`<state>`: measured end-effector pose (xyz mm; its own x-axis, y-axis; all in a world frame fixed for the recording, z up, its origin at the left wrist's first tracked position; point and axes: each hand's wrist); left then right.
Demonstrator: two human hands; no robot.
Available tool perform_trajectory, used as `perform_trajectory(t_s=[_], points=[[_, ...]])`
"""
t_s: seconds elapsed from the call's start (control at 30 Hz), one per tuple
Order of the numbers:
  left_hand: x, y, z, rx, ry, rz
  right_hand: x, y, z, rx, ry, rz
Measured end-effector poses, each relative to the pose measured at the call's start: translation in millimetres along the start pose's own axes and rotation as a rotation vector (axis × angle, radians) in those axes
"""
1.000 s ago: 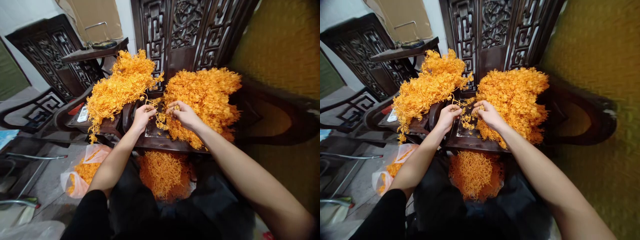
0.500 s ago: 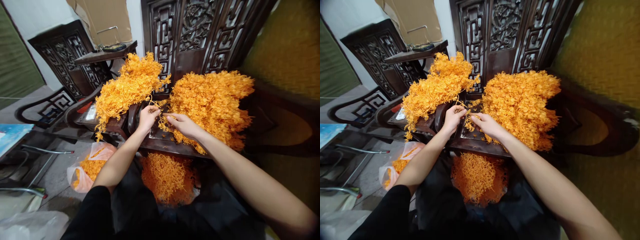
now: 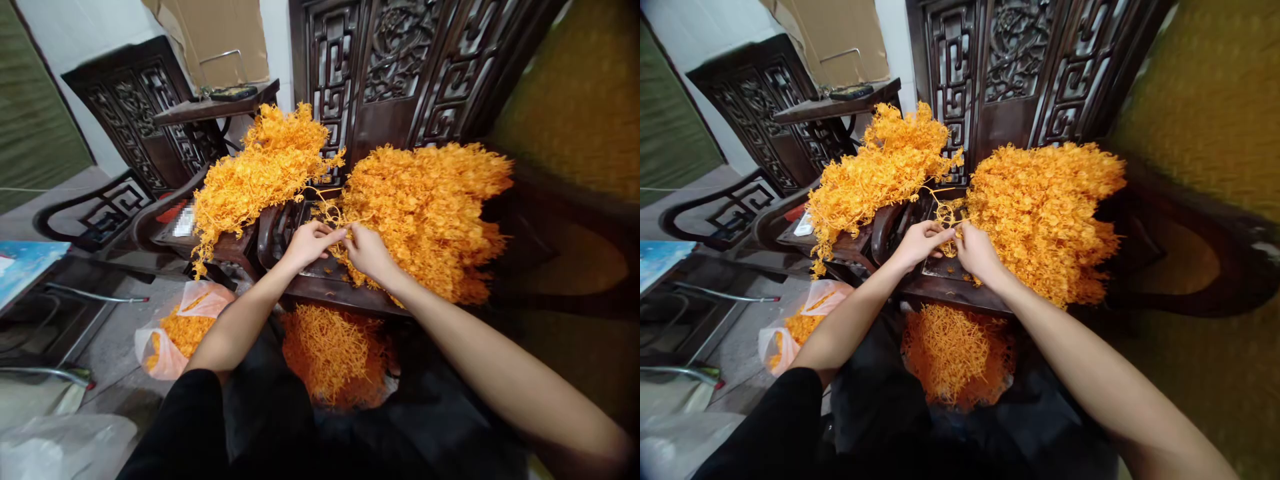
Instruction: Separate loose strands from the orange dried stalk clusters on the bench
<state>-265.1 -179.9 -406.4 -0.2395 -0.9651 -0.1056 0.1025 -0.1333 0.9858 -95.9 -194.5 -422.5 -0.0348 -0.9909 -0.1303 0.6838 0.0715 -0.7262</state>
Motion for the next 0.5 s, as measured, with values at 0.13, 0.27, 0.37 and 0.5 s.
perform_trajectory(t_s=[0.13,0.27,0.37,0.5], points=[[0.5,2.2,-7.5,0.090,-0.005,0.101,7.0,-8.3,-0.3,0.283,-0.052,0.075],[-2.0,6.9,-10.7,0.062,-0.035,0.170,7.3,-10.2,-3.1,0.605,-0.022,0.099],[-9.1,6.9,-7.6,0.070,0.009,0.220,-1.1,-1.6,-9.0,0.707,0.036,0.212],[-15.2,6.2,-4.1,0.219,0.077,0.281,-14.2,14.1,-16.4,0.624,0.105,0.222]])
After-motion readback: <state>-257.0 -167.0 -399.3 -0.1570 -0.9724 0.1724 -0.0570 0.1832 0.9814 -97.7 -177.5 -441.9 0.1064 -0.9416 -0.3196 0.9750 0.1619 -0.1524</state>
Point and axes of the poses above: each hand's wrist, its own x-axis away from the middle knuckle, its own z-axis out of the back of the hand, y = z × x, and after that the axes turned 9 degrees about -z, right-handed
